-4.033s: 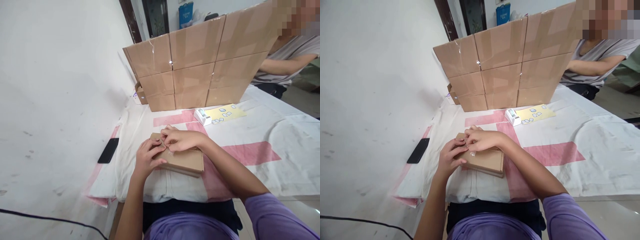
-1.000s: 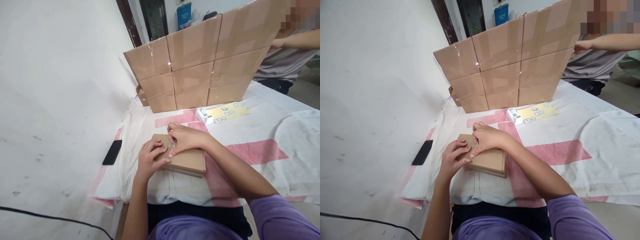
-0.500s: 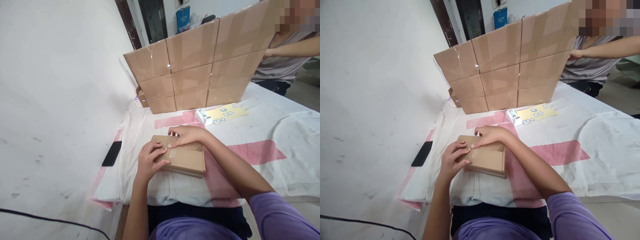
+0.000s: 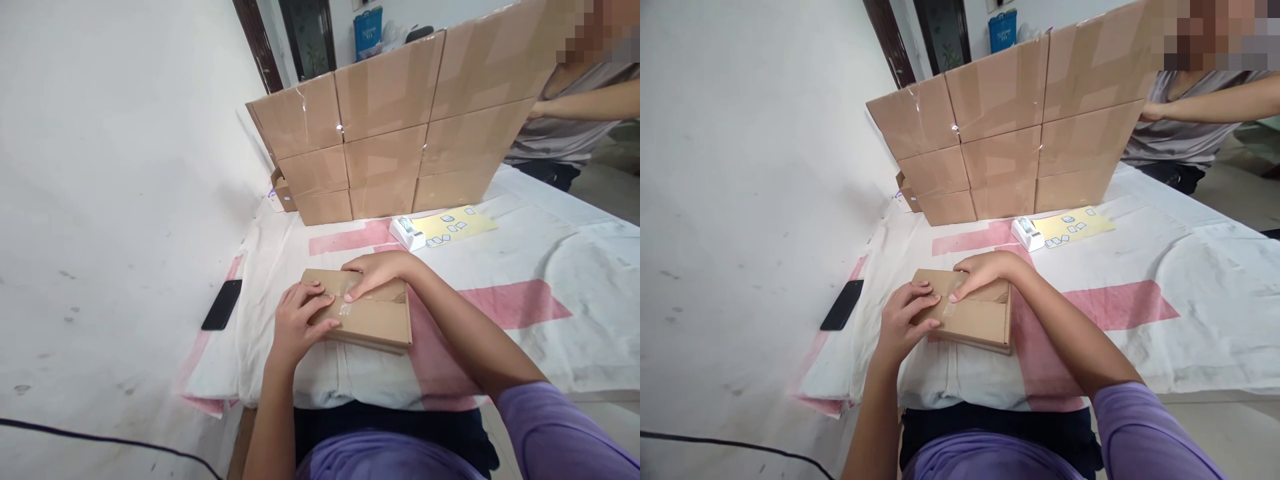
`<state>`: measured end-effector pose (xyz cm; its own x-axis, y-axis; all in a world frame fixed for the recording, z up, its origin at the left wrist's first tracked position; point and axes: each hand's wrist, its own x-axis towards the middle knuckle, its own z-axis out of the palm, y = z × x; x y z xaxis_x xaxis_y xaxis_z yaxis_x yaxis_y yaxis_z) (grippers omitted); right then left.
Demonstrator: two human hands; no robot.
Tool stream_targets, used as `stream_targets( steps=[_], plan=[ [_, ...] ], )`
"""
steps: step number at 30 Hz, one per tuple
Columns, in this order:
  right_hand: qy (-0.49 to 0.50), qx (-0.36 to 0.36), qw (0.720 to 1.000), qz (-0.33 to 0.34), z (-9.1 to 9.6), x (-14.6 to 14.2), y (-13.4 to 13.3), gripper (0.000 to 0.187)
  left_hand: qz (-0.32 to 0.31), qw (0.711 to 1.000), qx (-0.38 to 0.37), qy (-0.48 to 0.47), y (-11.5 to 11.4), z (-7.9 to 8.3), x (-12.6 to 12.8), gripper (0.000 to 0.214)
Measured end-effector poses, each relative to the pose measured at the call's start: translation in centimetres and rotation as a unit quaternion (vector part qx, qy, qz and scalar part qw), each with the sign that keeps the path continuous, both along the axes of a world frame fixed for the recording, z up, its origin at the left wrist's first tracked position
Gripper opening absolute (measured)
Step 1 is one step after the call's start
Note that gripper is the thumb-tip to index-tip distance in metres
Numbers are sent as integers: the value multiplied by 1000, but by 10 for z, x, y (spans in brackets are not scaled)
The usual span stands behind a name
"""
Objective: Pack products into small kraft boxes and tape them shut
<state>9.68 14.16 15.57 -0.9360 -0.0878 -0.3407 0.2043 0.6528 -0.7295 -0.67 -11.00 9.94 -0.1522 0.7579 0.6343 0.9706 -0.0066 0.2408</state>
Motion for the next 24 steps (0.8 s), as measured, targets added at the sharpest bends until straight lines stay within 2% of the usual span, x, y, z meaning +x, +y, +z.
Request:
stream_targets(
  steps=[4,9,12,14,16,17,18,19,20,21,22,24],
  plan=[
    [-13,-25,1000,10,2,1,0,56,28,994,-52,91,0,5,20,58],
    [-12,-5,1000,11,4,2,-2,51,5,996,-19,87,3,-1,48,39],
    [13,1,1000,8,0,0,-3,44,6,997,2,78,3,-7,51,36],
    [36,-13,999,-18,-5,0,7,39,3,996,17,88,4,-10,49,34],
    [73,-13,992,-99,-10,6,31,33,-2,994,38,101,3,-13,47,33],
    [102,4,980,-171,-12,12,49,31,-4,993,48,108,3,-14,46,32],
    [137,33,958,-251,-15,22,69,29,-2,992,56,114,2,-17,46,31],
    [175,75,920,-341,-18,34,91,29,1,991,62,122,2,-21,46,31],
    [210,131,868,-430,-22,48,113,30,7,989,68,131,2,-27,46,32],
    [219,164,839,-470,-26,63,135,32,17,987,80,141,2,-33,46,32],
    [217,185,826,-487,-33,78,153,31,26,983,100,153,3,-41,47,31],
    [197,204,823,-493,-49,104,182,28,47,972,159,168,7,-57,48,30]
  ],
)
